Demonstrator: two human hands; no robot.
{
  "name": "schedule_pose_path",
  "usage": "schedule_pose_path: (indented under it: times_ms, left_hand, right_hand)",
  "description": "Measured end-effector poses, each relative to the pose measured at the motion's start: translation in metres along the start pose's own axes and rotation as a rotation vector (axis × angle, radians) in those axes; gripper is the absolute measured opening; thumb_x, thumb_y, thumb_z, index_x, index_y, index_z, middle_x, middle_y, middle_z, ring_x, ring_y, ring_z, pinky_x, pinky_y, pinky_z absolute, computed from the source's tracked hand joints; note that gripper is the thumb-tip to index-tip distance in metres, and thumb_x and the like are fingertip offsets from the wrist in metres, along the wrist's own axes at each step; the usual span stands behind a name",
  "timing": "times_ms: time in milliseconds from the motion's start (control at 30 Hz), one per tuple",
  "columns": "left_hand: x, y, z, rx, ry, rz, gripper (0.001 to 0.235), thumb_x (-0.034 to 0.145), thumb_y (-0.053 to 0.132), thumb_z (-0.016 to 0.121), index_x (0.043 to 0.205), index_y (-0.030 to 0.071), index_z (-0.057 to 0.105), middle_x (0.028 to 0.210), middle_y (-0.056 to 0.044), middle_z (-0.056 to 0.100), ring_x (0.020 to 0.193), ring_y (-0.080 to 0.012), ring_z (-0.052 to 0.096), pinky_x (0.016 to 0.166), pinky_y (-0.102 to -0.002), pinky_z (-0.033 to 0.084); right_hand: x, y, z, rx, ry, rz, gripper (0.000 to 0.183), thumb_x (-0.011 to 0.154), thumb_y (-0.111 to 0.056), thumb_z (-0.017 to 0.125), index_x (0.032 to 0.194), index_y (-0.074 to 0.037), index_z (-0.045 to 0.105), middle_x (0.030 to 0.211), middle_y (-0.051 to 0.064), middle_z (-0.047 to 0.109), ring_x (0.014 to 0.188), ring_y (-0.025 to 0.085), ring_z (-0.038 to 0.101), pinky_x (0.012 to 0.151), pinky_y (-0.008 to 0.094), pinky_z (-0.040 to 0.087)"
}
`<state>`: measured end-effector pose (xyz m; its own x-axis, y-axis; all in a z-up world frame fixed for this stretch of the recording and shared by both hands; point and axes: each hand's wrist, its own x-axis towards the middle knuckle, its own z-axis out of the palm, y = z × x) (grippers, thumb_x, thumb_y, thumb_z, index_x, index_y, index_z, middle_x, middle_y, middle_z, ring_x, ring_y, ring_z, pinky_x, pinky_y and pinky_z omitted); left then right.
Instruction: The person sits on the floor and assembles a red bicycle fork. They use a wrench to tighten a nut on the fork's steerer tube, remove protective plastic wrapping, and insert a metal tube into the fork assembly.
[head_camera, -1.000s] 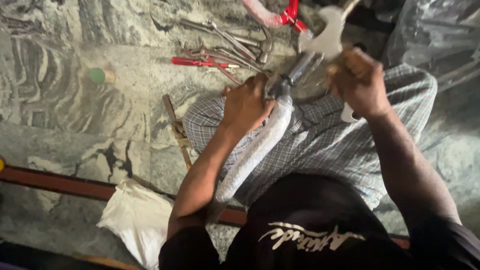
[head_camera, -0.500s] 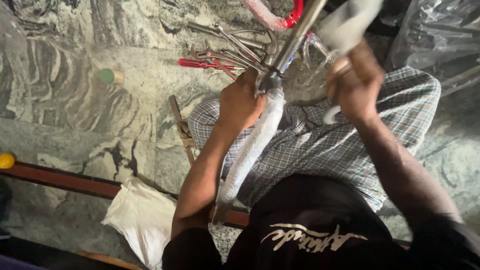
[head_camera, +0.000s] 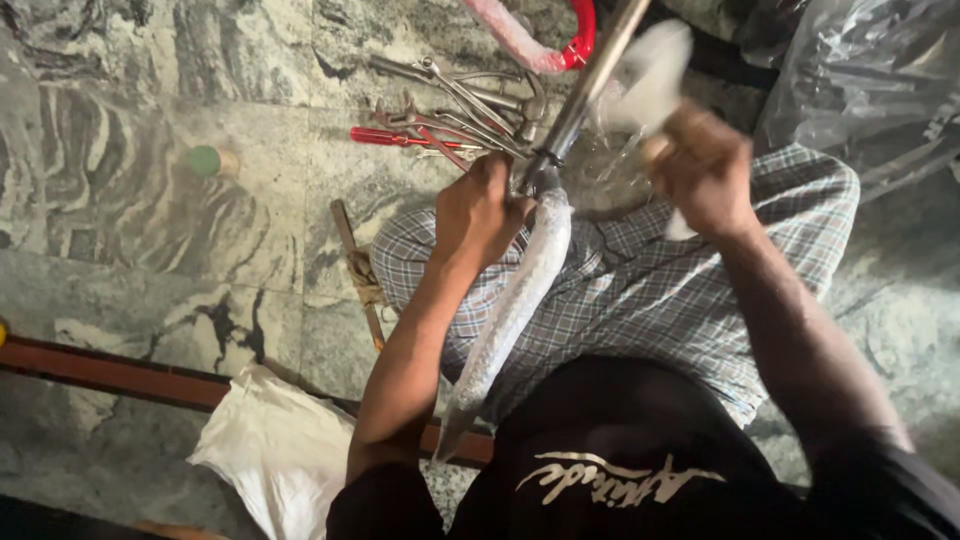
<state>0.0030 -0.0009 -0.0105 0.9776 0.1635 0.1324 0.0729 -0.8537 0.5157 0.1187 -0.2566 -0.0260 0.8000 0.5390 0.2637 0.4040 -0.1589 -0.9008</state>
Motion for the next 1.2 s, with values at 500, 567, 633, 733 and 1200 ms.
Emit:
schedule_pose_path:
  times_ms: [500,567,633,733,1200]
  left_hand:
    - [0.010,0.010,-0.060,-0.617,-0.261,-0.260,0.041,0.074,0.019,0.083,0.108,0.002,0.070,0.093,-0.008,0.075,0.083,-0.0144,0.067,0.076,-0.031,0.054]
    - [0.002,0.013,-0.058,-0.635,-0.264,-0.296,0.043,0.073,0.022,0.082,0.109,0.002,0.069,0.094,-0.006,0.074,0.082,-0.0138,0.066,0.073,-0.030,0.054]
    - [-0.003,0.016,-0.059,-0.623,-0.253,-0.299,0.043,0.073,0.022,0.081,0.110,0.002,0.070,0.093,-0.006,0.074,0.082,-0.0135,0.067,0.074,-0.030,0.055]
    - [-0.003,0.018,-0.066,-0.592,-0.237,-0.211,0.044,0.073,0.021,0.081,0.110,0.001,0.070,0.094,-0.006,0.074,0.085,-0.0135,0.067,0.078,-0.030,0.055]
    - [-0.030,-0.006,-0.049,-1.080,-0.428,-0.393,0.048,0.075,0.018,0.082,0.114,-0.003,0.065,0.093,-0.011,0.069,0.080,-0.0212,0.065,0.070,-0.034,0.055]
  right_hand:
    - [-0.001,0.003,-0.002,0.138,-0.019,0.083,0.030,0.102,-0.001,0.065,0.131,0.007,0.060,0.095,0.007,0.067,0.077,0.009,0.061,0.062,0.025,0.050]
    - [-0.006,0.004,0.000,0.259,0.029,0.119,0.015,0.107,-0.003,0.064,0.120,0.004,0.063,0.095,0.007,0.066,0.076,0.009,0.061,0.060,0.025,0.049]
    - [-0.001,0.004,-0.001,0.370,0.131,0.296,0.013,0.111,-0.009,0.064,0.118,0.002,0.062,0.088,0.008,0.066,0.066,0.011,0.059,0.053,0.026,0.048]
    - [0.011,0.000,-0.009,0.127,-0.154,0.177,0.031,0.101,-0.008,0.066,0.128,0.004,0.058,0.085,0.009,0.068,0.064,0.013,0.062,0.051,0.028,0.051]
    - [-0.004,-0.007,-0.007,0.287,-0.036,0.232,0.014,0.106,-0.010,0.067,0.112,0.002,0.062,0.083,0.007,0.061,0.065,0.014,0.059,0.054,0.028,0.047]
